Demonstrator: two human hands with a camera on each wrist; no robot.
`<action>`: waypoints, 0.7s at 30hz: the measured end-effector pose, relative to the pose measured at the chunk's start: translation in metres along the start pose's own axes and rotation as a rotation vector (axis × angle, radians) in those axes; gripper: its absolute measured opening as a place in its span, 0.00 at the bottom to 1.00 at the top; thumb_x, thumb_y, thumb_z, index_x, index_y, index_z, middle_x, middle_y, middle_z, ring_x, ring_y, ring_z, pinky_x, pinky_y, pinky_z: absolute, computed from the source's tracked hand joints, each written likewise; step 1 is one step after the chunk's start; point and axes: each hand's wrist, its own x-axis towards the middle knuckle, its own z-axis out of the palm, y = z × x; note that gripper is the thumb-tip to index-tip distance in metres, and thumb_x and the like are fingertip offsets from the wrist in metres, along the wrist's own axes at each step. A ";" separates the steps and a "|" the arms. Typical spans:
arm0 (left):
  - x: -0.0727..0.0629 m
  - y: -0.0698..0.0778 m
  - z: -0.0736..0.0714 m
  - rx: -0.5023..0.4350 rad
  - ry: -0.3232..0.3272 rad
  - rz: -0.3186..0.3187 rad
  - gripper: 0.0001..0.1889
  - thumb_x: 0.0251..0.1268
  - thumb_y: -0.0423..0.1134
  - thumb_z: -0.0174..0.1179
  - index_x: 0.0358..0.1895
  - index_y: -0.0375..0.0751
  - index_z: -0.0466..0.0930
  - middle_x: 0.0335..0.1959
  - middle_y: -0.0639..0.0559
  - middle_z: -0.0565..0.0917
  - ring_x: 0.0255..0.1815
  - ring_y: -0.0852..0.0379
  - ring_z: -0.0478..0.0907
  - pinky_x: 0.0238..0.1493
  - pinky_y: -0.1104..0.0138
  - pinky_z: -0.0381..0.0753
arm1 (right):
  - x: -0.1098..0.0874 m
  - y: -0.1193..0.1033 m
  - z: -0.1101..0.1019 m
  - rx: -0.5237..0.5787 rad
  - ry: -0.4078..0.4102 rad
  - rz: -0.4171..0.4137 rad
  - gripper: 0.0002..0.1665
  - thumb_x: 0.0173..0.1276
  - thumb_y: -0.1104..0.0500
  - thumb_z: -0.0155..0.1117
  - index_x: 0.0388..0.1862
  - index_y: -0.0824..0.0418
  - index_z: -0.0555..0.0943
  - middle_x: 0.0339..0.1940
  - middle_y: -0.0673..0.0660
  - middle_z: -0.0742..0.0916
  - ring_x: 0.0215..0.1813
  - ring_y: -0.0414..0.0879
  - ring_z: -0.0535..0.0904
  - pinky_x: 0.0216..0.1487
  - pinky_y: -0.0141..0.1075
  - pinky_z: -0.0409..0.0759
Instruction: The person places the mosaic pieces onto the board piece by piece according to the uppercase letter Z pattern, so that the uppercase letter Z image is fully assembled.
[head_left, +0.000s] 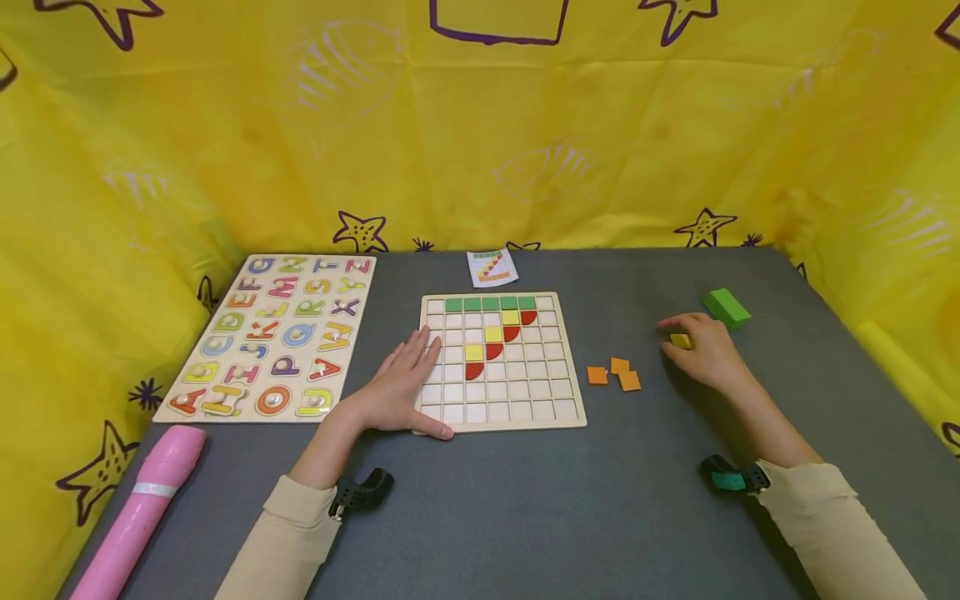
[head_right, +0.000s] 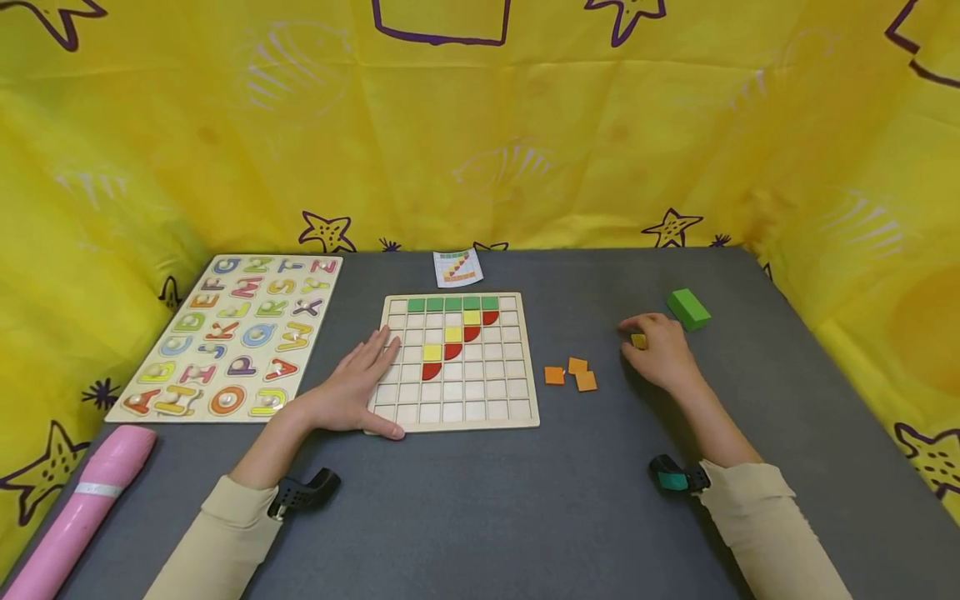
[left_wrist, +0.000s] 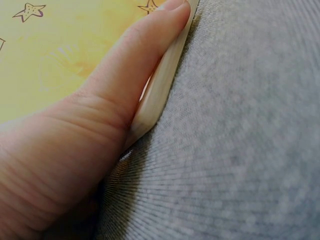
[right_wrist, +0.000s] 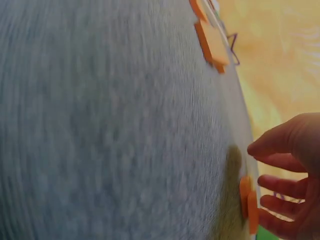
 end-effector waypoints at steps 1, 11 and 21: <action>0.000 0.000 0.000 0.000 0.000 0.002 0.70 0.41 0.69 0.71 0.78 0.33 0.38 0.79 0.36 0.34 0.78 0.43 0.29 0.73 0.47 0.37 | -0.001 0.003 -0.001 -0.006 -0.010 0.016 0.17 0.64 0.67 0.62 0.52 0.73 0.78 0.53 0.78 0.76 0.59 0.73 0.67 0.60 0.66 0.58; -0.001 -0.001 0.000 -0.002 0.004 0.007 0.70 0.42 0.69 0.71 0.78 0.32 0.38 0.79 0.37 0.34 0.78 0.43 0.29 0.73 0.46 0.37 | 0.003 -0.005 0.003 0.073 -0.077 0.030 0.20 0.64 0.65 0.66 0.55 0.69 0.79 0.52 0.72 0.80 0.50 0.65 0.78 0.51 0.57 0.75; -0.001 -0.001 0.000 0.000 0.004 0.009 0.70 0.42 0.69 0.71 0.78 0.33 0.37 0.79 0.37 0.34 0.78 0.43 0.29 0.73 0.46 0.38 | 0.009 -0.018 0.009 0.075 -0.043 0.032 0.19 0.63 0.62 0.69 0.52 0.68 0.80 0.42 0.64 0.85 0.42 0.56 0.80 0.43 0.47 0.75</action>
